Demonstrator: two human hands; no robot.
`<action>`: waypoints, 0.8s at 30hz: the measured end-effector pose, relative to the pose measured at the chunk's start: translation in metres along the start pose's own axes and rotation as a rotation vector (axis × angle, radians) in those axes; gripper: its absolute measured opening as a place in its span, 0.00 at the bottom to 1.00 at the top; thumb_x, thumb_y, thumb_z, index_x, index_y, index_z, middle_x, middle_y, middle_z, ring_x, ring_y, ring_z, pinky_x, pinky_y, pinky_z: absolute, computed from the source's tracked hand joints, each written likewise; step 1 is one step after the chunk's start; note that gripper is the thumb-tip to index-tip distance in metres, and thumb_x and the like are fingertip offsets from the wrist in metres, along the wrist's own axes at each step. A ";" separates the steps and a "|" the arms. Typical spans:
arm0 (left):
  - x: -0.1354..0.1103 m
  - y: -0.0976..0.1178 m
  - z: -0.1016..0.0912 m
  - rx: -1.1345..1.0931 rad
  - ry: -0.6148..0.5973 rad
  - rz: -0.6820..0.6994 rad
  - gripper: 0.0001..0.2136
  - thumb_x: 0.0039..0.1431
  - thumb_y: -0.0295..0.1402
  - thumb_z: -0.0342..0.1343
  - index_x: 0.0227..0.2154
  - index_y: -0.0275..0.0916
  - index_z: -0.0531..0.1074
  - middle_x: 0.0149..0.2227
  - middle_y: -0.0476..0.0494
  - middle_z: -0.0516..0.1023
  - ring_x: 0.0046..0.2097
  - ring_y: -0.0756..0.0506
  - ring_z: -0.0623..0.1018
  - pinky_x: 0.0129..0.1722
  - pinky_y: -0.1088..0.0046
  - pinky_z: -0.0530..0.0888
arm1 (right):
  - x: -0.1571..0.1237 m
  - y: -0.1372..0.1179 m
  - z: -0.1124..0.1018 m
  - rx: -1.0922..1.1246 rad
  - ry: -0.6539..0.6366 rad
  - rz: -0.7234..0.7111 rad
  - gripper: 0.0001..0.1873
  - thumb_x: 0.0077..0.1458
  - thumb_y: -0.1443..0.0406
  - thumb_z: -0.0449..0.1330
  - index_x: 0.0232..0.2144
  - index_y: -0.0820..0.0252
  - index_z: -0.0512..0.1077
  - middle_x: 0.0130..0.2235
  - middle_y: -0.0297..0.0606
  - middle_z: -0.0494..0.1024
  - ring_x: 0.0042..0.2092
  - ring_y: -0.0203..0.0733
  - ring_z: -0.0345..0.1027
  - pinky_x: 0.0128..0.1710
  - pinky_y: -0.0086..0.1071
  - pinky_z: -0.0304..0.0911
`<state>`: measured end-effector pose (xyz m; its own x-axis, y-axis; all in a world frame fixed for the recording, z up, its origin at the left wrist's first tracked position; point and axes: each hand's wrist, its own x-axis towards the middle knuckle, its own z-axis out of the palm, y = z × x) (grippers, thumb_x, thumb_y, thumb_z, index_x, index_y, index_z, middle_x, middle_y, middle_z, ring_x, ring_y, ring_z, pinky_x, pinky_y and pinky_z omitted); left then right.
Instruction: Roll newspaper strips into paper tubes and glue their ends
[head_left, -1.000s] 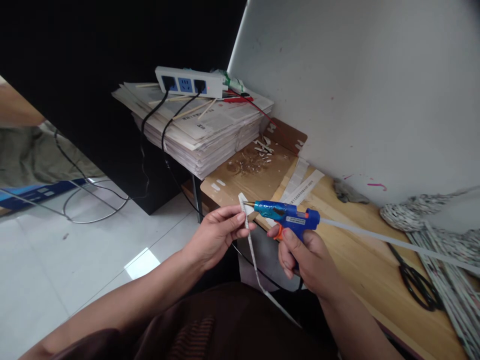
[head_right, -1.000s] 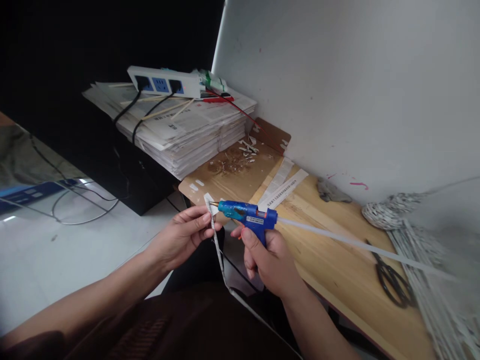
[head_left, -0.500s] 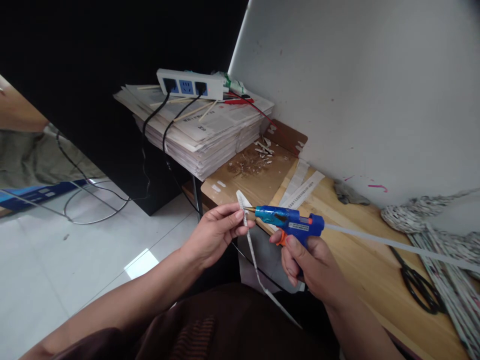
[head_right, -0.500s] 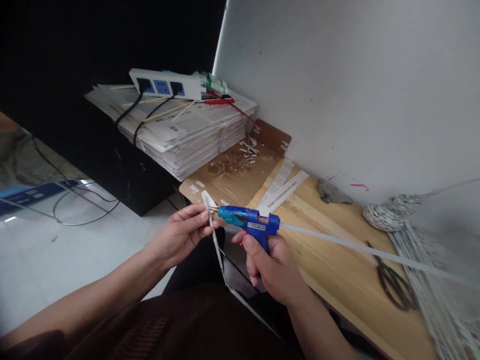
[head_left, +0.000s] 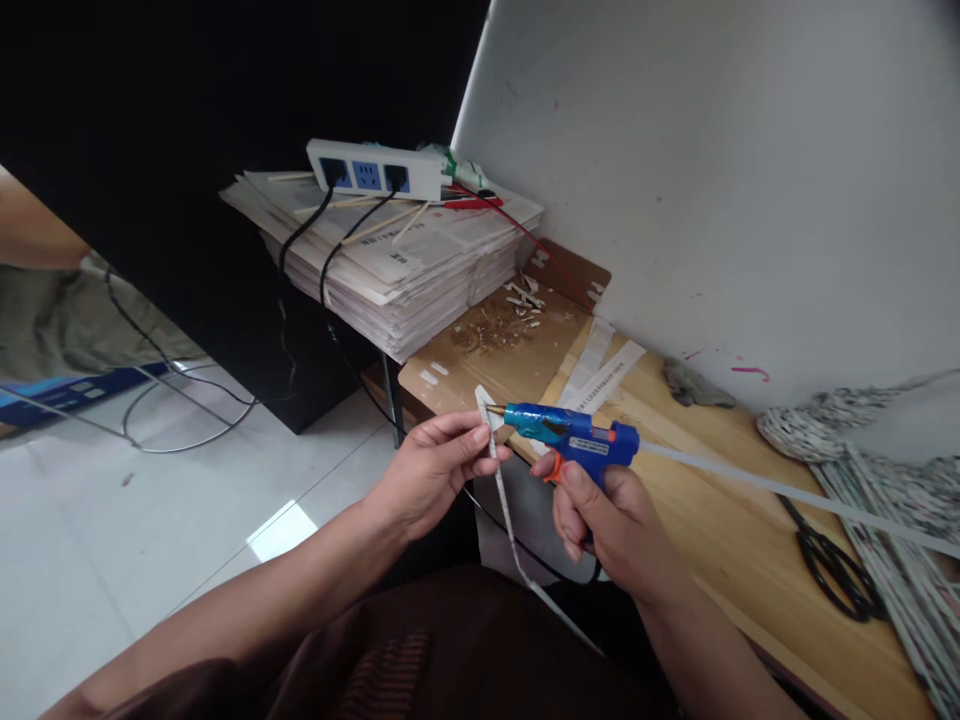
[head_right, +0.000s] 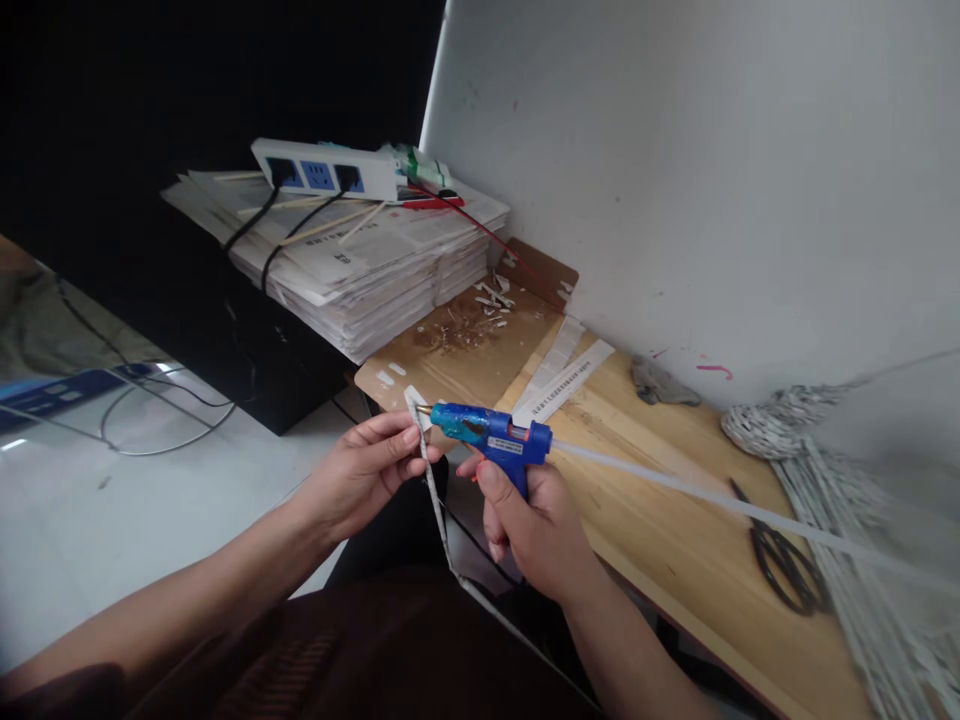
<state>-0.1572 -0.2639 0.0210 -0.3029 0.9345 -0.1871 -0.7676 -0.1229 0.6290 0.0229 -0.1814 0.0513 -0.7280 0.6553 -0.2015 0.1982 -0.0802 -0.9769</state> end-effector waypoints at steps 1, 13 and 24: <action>0.000 0.000 0.000 -0.001 0.005 0.002 0.06 0.49 0.26 0.68 0.32 0.34 0.81 0.30 0.43 0.82 0.32 0.49 0.82 0.31 0.81 0.78 | 0.000 0.001 0.001 0.013 -0.002 -0.008 0.20 0.63 0.50 0.54 0.41 0.61 0.71 0.15 0.25 0.64 0.16 0.30 0.56 0.18 0.25 0.52; 0.001 -0.002 -0.001 -0.003 0.055 -0.009 0.07 0.47 0.27 0.69 0.32 0.34 0.81 0.30 0.44 0.82 0.32 0.49 0.82 0.31 0.80 0.79 | 0.002 0.005 0.004 0.155 -0.018 -0.076 0.20 0.64 0.50 0.53 0.42 0.60 0.70 0.16 0.24 0.62 0.16 0.30 0.56 0.17 0.25 0.53; 0.002 0.003 -0.003 -0.017 0.038 -0.014 0.08 0.50 0.25 0.67 0.35 0.32 0.81 0.31 0.42 0.82 0.32 0.51 0.81 0.31 0.83 0.78 | -0.002 0.015 0.000 -0.088 0.057 -0.091 0.14 0.62 0.54 0.57 0.43 0.57 0.74 0.18 0.28 0.66 0.19 0.33 0.58 0.20 0.29 0.58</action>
<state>-0.1615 -0.2632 0.0205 -0.3127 0.9230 -0.2243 -0.7811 -0.1156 0.6136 0.0277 -0.1840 0.0370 -0.7079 0.6984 -0.1054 0.1916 0.0462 -0.9804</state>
